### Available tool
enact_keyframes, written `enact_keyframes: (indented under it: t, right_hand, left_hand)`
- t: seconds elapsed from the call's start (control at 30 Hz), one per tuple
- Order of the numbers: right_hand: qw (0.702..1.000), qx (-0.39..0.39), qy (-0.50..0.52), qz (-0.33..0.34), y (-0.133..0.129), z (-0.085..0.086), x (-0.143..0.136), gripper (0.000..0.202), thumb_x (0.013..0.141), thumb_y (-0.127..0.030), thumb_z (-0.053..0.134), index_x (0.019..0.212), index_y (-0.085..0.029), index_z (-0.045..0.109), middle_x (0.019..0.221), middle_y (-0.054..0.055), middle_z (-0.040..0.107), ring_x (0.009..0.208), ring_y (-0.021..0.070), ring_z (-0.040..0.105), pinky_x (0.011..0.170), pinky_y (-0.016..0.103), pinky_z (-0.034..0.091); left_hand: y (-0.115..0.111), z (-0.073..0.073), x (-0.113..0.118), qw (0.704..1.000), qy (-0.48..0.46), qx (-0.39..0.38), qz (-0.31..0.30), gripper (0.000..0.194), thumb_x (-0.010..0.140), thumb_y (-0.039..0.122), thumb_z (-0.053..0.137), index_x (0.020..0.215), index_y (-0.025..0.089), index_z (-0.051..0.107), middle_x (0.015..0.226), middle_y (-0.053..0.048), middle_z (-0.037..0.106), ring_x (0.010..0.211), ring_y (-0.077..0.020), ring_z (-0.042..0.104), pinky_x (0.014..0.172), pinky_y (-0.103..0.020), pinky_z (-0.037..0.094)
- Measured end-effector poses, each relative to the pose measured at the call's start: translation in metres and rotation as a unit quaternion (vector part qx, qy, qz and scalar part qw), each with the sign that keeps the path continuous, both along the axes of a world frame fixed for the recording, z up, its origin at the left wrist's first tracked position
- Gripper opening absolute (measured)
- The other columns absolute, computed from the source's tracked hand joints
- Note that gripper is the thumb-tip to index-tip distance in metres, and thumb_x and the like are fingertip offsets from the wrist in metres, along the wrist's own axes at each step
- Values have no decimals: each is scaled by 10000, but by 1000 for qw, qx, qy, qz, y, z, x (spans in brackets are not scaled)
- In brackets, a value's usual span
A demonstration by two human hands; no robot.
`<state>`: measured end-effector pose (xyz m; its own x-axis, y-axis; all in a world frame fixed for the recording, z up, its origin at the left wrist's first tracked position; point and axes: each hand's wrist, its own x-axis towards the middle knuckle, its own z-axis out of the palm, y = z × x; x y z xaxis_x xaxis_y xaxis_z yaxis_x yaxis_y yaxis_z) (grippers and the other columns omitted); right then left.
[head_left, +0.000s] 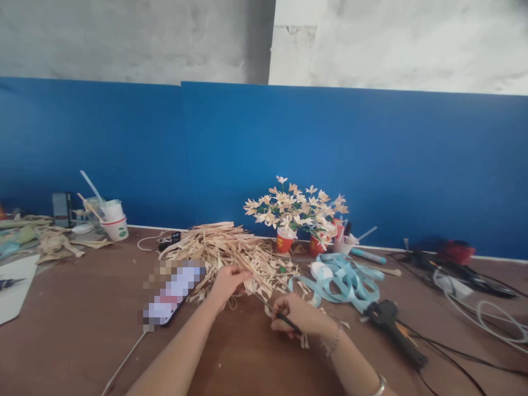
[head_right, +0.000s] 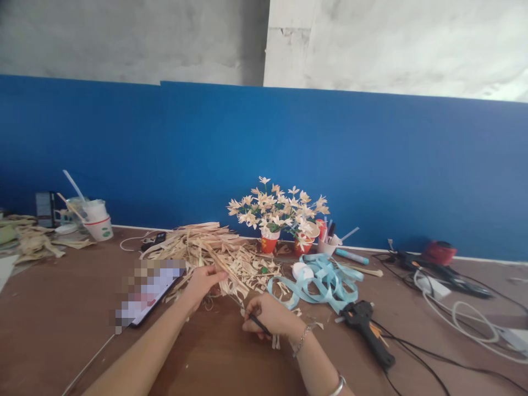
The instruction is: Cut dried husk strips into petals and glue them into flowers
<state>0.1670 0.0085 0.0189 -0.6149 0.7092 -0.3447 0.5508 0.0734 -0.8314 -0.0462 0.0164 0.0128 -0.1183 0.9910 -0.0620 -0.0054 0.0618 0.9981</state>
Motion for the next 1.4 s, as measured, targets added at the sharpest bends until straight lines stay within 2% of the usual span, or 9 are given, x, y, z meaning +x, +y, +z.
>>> enact_keyframes:
  t: [0.4,0.63,0.77,1.13,1.4]
  right_hand:
    - [1000,1,4,-12,0,4,-2,201,627,-298,639,748,-156,564,419,-69,506,319,58,396,325,148,292]
    - [999,9,18,-33,0,2,-4,185,654,-304,621,749,-158,558,396,-77,506,285,47,383,287,129,278]
    - [999,10,31,-41,-1,0,-6,174,652,-289,618,738,-151,557,396,-76,512,283,41,390,287,123,299]
    - [997,19,39,-61,-4,-3,-13,118,676,-264,579,733,-168,542,399,-81,514,282,46,398,285,124,285]
    - [995,17,52,-82,-5,-10,-22,149,646,-268,587,730,-170,514,403,-86,510,307,59,432,296,131,309]
  left_hand:
    - [-3,8,4,998,-57,-7,15,239,586,338,700,686,126,657,577,7,606,442,-94,511,407,-202,427]
    - [-6,11,13,987,-132,-2,90,256,541,333,728,649,118,638,551,7,594,469,-105,534,434,-209,456]
    - [-7,8,19,978,-161,-4,134,274,529,341,739,621,119,606,508,20,577,452,-107,535,438,-217,460]
    - [-6,-3,27,963,-218,1,160,290,541,346,744,641,131,578,587,-5,626,521,-115,579,502,-228,492]
    - [-10,-1,32,949,-262,2,177,294,527,336,755,641,141,566,572,14,619,510,-105,579,503,-216,489]
